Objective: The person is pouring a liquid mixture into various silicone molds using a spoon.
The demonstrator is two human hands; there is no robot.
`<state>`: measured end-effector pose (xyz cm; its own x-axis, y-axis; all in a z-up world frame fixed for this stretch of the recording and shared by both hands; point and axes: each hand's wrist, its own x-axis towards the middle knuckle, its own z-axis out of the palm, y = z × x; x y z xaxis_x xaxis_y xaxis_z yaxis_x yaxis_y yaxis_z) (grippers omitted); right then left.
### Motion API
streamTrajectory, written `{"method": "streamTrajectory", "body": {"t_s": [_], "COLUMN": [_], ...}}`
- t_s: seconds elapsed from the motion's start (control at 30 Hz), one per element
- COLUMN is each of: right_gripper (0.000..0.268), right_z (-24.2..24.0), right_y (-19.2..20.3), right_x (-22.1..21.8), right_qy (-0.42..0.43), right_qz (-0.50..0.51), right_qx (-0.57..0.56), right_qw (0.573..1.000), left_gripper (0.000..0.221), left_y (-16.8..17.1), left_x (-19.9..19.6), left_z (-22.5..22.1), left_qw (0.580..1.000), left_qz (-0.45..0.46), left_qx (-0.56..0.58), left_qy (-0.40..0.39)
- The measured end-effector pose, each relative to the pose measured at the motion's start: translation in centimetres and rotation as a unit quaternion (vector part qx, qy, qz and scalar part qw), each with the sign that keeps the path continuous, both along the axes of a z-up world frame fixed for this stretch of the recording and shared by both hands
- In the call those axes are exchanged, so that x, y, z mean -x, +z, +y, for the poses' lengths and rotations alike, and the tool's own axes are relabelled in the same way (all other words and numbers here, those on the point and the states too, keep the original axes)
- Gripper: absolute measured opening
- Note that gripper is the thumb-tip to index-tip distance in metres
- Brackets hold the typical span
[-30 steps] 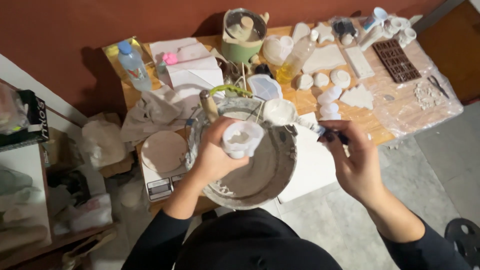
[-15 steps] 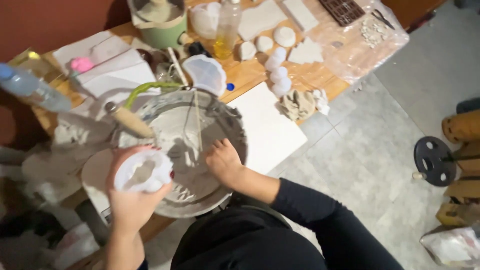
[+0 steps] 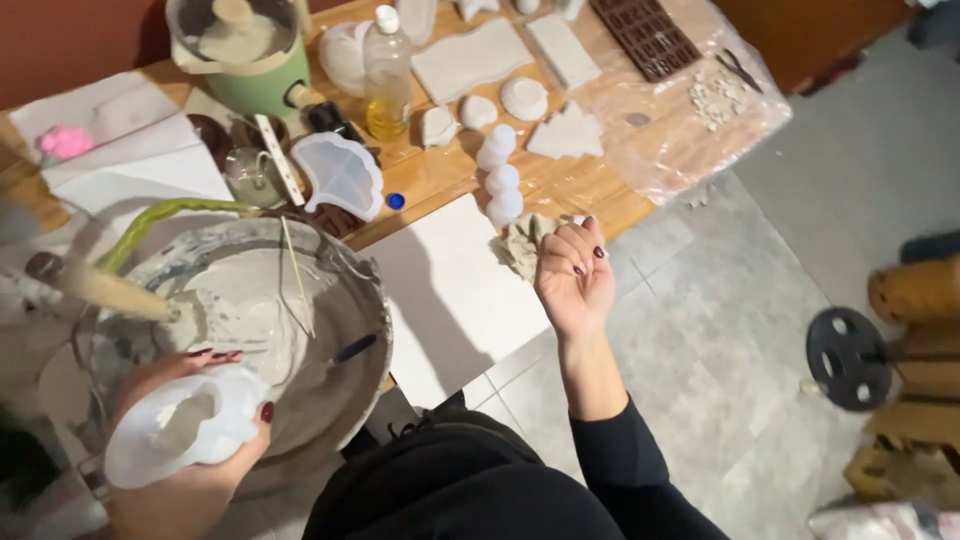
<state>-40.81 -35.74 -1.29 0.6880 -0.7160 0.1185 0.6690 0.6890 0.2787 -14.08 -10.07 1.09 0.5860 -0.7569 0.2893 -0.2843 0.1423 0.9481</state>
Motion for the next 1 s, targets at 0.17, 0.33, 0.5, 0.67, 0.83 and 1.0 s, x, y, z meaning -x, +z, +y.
{"method": "streamTrajectory", "body": {"t_s": [0.17, 0.33, 0.5, 0.67, 0.83, 1.0], "right_gripper": [0.044, 0.045, 0.045, 0.028, 0.019, 0.016], "right_z": [0.8, 4.3, 5.2, -0.2, -8.7, -12.8], "right_y": [-1.9, -6.9, -11.1, -16.9, -25.6, -32.4], "right_x": [-2.9, -8.5, -10.0, -3.3, 5.7, 7.4], "right_qy": [0.067, 0.097, 0.061, -0.058, -0.279, -0.297], "right_qz": [0.017, 0.164, 0.301, 0.503, 0.766, 0.780], "right_qx": [0.048, 0.223, 0.402, 0.475, 0.507, 0.549], "right_qw": [0.996, 0.956, 0.863, 0.719, 0.282, 0.053], "left_gripper": [0.066, 0.065, 0.065, 0.064, 0.066, 0.067], "left_y": [0.3, 1.3, 1.2, 1.1, 0.0, 0.7], "left_x": [0.8, 1.2, 1.6, 1.7, 2.3, 3.5], "left_z": [3.3, 5.3, 6.3, 5.9, 4.4, 1.5], "left_qw": [0.997, 0.993, 0.990, 0.992, 0.989, 0.998], "left_qz": [0.026, 0.064, -0.048, -0.017, -0.017, 0.011], "left_qx": [-0.020, 0.024, -0.022, -0.034, -0.046, -0.023], "left_qy": [0.076, 0.099, 0.131, 0.119, 0.138, 0.058]}}
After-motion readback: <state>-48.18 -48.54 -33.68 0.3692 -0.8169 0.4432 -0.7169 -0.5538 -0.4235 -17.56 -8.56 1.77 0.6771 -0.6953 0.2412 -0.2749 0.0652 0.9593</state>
